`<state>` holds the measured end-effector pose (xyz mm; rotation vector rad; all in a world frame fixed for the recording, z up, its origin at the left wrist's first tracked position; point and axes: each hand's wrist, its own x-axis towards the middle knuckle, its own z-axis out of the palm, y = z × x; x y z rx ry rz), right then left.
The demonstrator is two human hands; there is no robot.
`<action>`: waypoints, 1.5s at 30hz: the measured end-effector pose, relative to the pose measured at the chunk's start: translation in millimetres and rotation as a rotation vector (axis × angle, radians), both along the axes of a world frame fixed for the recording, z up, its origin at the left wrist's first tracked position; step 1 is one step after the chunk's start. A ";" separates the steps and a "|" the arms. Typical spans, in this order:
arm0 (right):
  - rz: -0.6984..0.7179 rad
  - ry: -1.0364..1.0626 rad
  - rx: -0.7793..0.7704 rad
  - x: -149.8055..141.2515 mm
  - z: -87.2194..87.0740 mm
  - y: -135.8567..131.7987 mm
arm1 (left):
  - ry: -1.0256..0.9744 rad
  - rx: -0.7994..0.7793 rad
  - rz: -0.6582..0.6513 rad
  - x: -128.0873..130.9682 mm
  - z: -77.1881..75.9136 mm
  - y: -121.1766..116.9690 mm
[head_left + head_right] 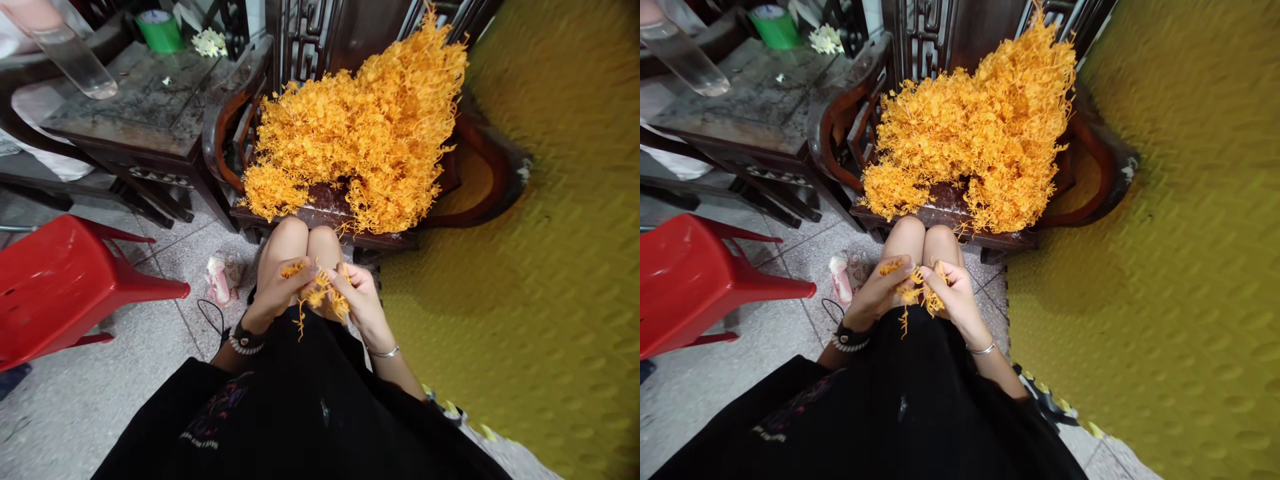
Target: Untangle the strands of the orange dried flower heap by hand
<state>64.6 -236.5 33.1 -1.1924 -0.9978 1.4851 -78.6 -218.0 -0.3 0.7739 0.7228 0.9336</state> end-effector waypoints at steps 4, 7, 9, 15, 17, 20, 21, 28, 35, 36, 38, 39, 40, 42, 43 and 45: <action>0.030 -0.091 0.032 3.8 6.4 1.5 | 0.186 0.129 0.026 -1.1 5.3 -0.6; 0.057 -0.121 0.042 8.7 10.0 4.9 | 0.280 0.250 -0.004 -3.3 13.2 -0.4; 0.089 -0.132 0.032 12.3 10.2 8.0 | 0.312 0.346 -0.074 -5.5 16.9 1.4; 0.167 -0.103 -0.006 19.3 3.8 14.5 | 0.327 0.500 -0.288 -9.8 12.7 10.4; 0.171 -0.106 -0.001 20.1 2.5 14.6 | 0.333 0.498 -0.338 -9.1 9.9 10.8; 0.213 -0.099 0.017 22.5 3.1 14.4 | 0.332 0.444 -0.282 -6.5 8.3 9.0; 0.250 -0.096 0.018 23.9 3.7 14.7 | 0.330 0.423 -0.230 -5.6 8.4 8.4; 0.616 -0.153 0.035 33.1 3.7 20.4 | 0.289 0.362 -0.118 -6.1 9.1 12.1; 0.520 -0.035 0.093 22.3 -0.3 14.6 | 0.065 0.176 -0.004 6.4 0.4 -0.4; 0.518 -0.018 0.106 20.3 -0.4 12.8 | 0.007 0.146 0.009 10.7 -0.1 -3.9; 0.511 -0.006 0.127 16.8 -0.8 8.9 | -0.112 0.091 0.008 18.2 0.4 -9.4; 0.507 -0.002 0.137 15.5 -1.1 7.0 | -0.173 0.065 -0.003 20.6 1.6 -10.9; 0.504 0.022 0.151 14.7 -1.4 5.4 | -0.238 0.032 -0.015 21.8 3.4 -11.4; 0.485 0.137 0.187 15.7 -1.0 2.6 | -0.360 -0.051 0.011 20.4 8.6 -9.9; 0.447 0.191 0.199 17.8 0.0 1.6 | -0.410 -0.092 0.048 18.3 11.6 -8.5; 0.322 0.183 0.204 25.0 4.6 0.3 | -0.467 -0.136 0.108 13.6 17.5 -6.2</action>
